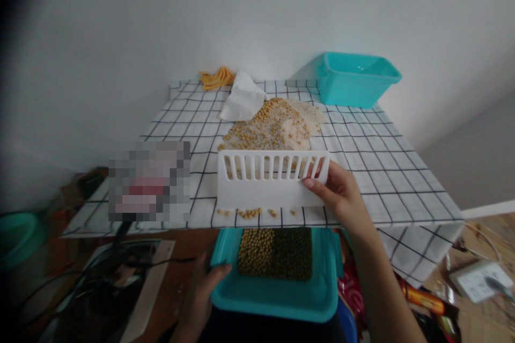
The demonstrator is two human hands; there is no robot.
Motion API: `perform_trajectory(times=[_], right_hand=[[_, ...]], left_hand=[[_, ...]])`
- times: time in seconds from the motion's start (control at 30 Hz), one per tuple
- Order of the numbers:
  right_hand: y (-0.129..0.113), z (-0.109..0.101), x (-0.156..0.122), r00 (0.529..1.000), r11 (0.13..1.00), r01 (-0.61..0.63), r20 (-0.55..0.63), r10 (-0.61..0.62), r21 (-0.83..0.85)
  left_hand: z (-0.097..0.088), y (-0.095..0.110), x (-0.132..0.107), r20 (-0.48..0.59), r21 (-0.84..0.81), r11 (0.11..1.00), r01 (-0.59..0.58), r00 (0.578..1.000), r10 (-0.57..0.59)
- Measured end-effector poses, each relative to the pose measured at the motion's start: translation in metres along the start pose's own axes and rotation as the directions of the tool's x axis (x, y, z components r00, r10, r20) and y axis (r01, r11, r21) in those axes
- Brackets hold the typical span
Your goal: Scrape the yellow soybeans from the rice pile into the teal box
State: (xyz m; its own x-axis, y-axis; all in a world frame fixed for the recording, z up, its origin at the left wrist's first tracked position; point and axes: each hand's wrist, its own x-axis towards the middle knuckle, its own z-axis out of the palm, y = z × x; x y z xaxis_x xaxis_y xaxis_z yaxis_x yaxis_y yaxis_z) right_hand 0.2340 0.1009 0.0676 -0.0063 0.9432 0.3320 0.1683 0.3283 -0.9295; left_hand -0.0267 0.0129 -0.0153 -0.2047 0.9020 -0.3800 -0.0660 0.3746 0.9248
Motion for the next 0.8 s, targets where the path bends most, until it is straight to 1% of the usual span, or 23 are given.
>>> perform_trajectory(times=[0.2, 0.3, 0.5, 0.6, 0.73, 0.8], right_hand=[[0.0044, -0.0003, 0.0006, 0.999, 1.000, -0.024, -0.043, 0.024, 0.002], [0.0055, -0.0007, 0.0005, 0.997, 0.999, -0.043, -0.066, 0.043, 0.010], [0.0061, -0.0019, 0.0006, 0.997, 1.000, -0.020, -0.076, 0.021, 0.015], [0.0070, -0.0023, 0.0006, 0.997, 0.999, -0.032, -0.077, 0.032, 0.005], [0.0083, -0.0027, 0.0001, 0.994, 0.999, -0.050, -0.095, 0.049, -0.002], [0.0086, -0.0027, -0.0001, 0.993, 0.998, -0.058, -0.106, 0.058, -0.001]], left_hand=[[0.0003, 0.0012, 0.0009, 0.013, -0.016, 1.000, 0.003, 1.000, -0.003], [0.0002, 0.0025, 0.0008, 0.004, -0.006, 1.000, -0.018, 1.000, 0.018], [-0.0003, 0.0026, -0.0012, -0.031, 0.013, 1.000, -0.022, 0.999, 0.022], [0.0004, -0.0004, -0.0008, -0.017, 0.014, 1.000, -0.013, 1.000, 0.013], [0.0013, -0.0019, 0.0004, -0.028, -0.001, 1.000, -0.022, 0.999, 0.022], [0.0009, -0.0010, 0.0007, -0.009, 0.015, 0.999, -0.029, 1.000, 0.029]])
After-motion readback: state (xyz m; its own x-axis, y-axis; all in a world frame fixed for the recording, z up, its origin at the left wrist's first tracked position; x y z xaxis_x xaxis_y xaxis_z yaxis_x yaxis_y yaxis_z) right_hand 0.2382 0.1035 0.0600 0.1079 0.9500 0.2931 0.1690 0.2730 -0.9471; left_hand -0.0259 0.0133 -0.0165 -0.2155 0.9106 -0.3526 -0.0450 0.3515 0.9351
